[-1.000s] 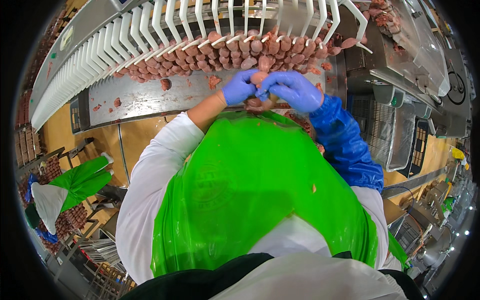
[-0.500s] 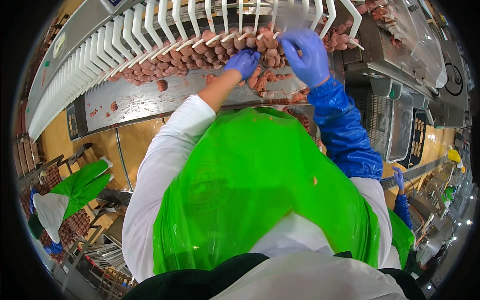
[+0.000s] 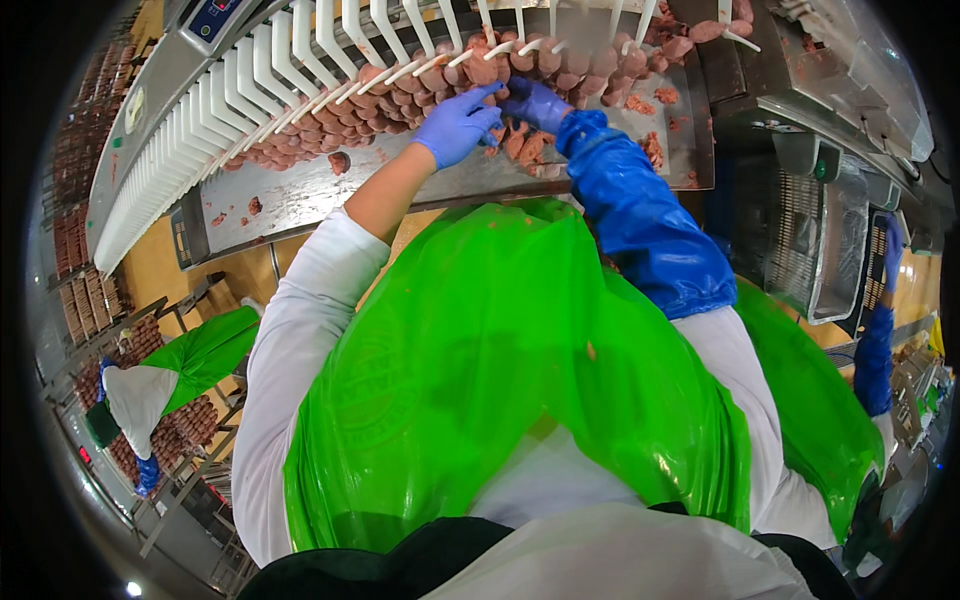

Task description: The person is assembling sausages on a production line. They pick up links of raw sausage meat from a conveyor belt and place them into a white plastic rack. The worker uses both hands to handle the meat and arrange it in the rack.

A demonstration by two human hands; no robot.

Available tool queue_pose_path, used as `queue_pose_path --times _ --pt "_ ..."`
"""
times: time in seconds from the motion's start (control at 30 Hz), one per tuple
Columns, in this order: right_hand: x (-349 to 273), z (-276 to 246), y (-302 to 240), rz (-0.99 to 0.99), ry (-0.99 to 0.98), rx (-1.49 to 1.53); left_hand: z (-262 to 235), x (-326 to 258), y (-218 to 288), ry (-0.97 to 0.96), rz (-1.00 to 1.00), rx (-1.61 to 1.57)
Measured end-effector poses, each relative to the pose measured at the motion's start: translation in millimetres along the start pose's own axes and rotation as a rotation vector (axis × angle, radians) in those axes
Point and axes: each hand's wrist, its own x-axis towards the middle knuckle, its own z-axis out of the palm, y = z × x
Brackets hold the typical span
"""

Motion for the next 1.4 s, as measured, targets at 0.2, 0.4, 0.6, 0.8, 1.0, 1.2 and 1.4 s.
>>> queue_pose_path --times 0.2,0.4,0.6,0.8,1.0,1.2,1.4 --pt "-75.6 14.1 -49.4 0.287 -0.144 0.097 8.4 3.1 -23.5 0.08 -0.065 -0.102" --pt "-89.5 22.1 -56.4 0.176 -0.061 0.05 13.2 29.3 -21.8 -0.04 -0.107 -0.475" --pt "-93.1 26.7 -72.6 -0.042 0.216 -0.205 16.9 42.8 -15.5 0.0 -0.142 -0.693" --pt "-84.9 15.0 -32.9 0.119 0.446 0.477 21.8 42.6 -13.3 0.017 -0.025 -0.739" --pt "-85.9 25.4 -90.8 0.034 -0.026 -0.008 6.7 41.3 -34.1 0.03 -0.039 -0.566" --pt "-68.4 17.7 -34.4 0.096 0.376 0.015 6.2 39.7 -31.7 -0.001 -0.028 -0.669" --pt "-77.3 34.9 -77.0 -0.047 0.03 0.059 -0.9 23.5 -26.5 0.029 -0.066 -0.627"
